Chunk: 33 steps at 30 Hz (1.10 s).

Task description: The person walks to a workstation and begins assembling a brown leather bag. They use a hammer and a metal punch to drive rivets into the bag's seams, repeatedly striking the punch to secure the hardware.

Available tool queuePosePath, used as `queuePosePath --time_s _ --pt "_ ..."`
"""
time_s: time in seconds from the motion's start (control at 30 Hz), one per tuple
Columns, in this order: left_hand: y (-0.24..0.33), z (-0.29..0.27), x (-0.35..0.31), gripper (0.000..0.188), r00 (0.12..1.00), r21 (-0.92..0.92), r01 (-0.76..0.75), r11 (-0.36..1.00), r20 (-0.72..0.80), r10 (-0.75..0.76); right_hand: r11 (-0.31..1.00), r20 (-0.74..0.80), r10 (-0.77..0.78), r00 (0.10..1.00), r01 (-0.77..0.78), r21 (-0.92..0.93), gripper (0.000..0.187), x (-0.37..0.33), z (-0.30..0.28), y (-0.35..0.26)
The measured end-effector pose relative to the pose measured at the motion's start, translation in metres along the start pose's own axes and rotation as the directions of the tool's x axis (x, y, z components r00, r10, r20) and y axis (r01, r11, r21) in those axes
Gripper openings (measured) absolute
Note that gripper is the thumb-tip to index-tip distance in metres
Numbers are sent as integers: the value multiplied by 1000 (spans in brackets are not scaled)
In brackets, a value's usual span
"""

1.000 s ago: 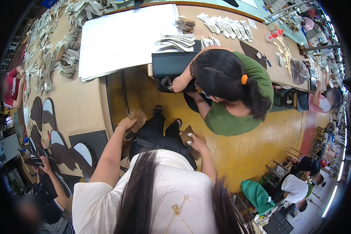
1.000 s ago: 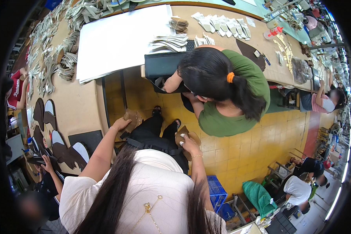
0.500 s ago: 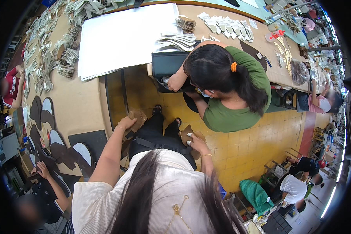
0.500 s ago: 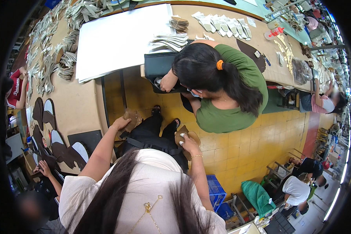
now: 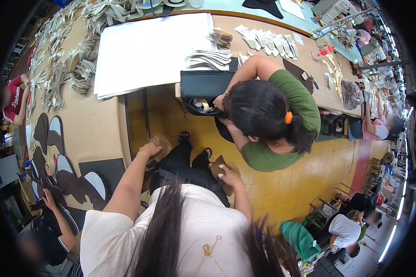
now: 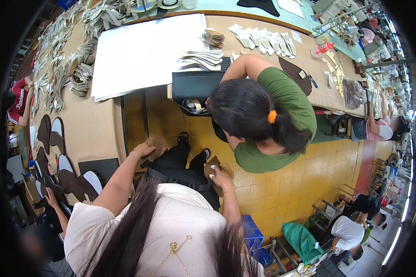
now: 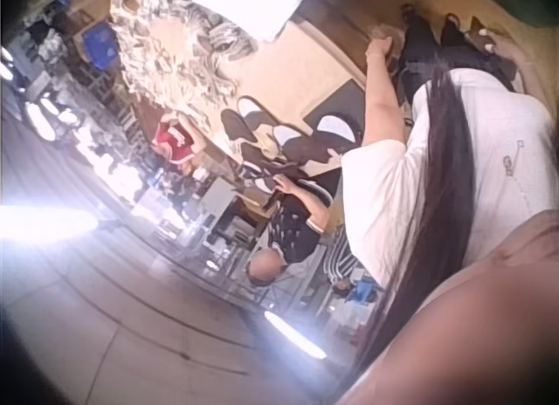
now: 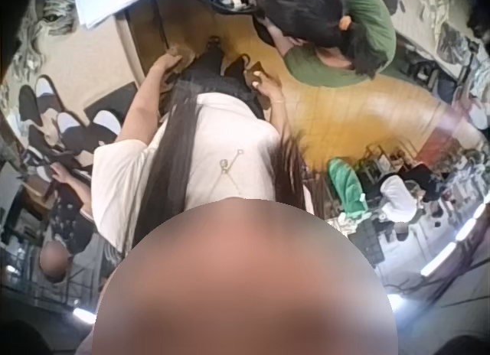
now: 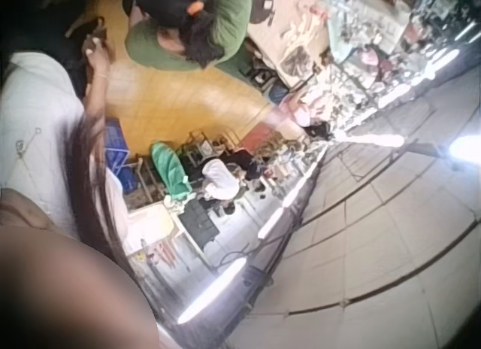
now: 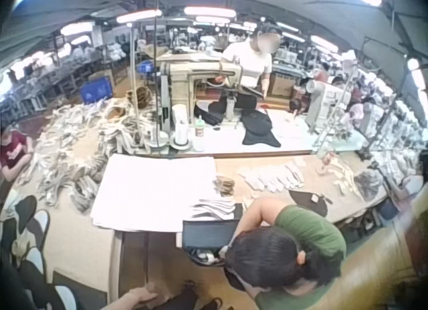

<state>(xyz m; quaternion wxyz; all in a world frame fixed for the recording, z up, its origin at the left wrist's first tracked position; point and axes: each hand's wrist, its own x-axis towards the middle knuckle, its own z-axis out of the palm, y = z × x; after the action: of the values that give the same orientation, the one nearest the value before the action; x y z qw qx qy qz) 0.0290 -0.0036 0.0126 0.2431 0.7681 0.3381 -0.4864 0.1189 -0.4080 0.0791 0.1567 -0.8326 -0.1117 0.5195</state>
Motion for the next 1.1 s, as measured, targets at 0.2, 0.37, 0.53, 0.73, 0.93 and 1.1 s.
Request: queuePosePath --time_s 0.2,0.37,0.53,0.73,0.93,1.1 --pt "14 -12 -14 76 999 42 -50 998 3 49 996 -15 3 1000 -2 89 58 2 11 10" --pt "16 -11 -13 81 998 89 -57 994 0 57 998 50 54 997 -56 37 59 -7 2 -2" --pt "15 -9 -11 74 999 97 -29 995 23 27 997 36 47 998 -49 63 59 -17 -9 -14" --pt "25 -17 -14 69 998 201 -53 978 28 48 995 14 71 997 -72 76 53 -14 -2 -16" --pt "36 -19 -22 67 994 217 -107 970 -7 111 996 -5 46 999 -46 70 55 -15 0 -9" --pt "33 -22 -19 69 992 204 -112 973 73 99 995 -43 -2 999 6 99 57 -12 4 -10"
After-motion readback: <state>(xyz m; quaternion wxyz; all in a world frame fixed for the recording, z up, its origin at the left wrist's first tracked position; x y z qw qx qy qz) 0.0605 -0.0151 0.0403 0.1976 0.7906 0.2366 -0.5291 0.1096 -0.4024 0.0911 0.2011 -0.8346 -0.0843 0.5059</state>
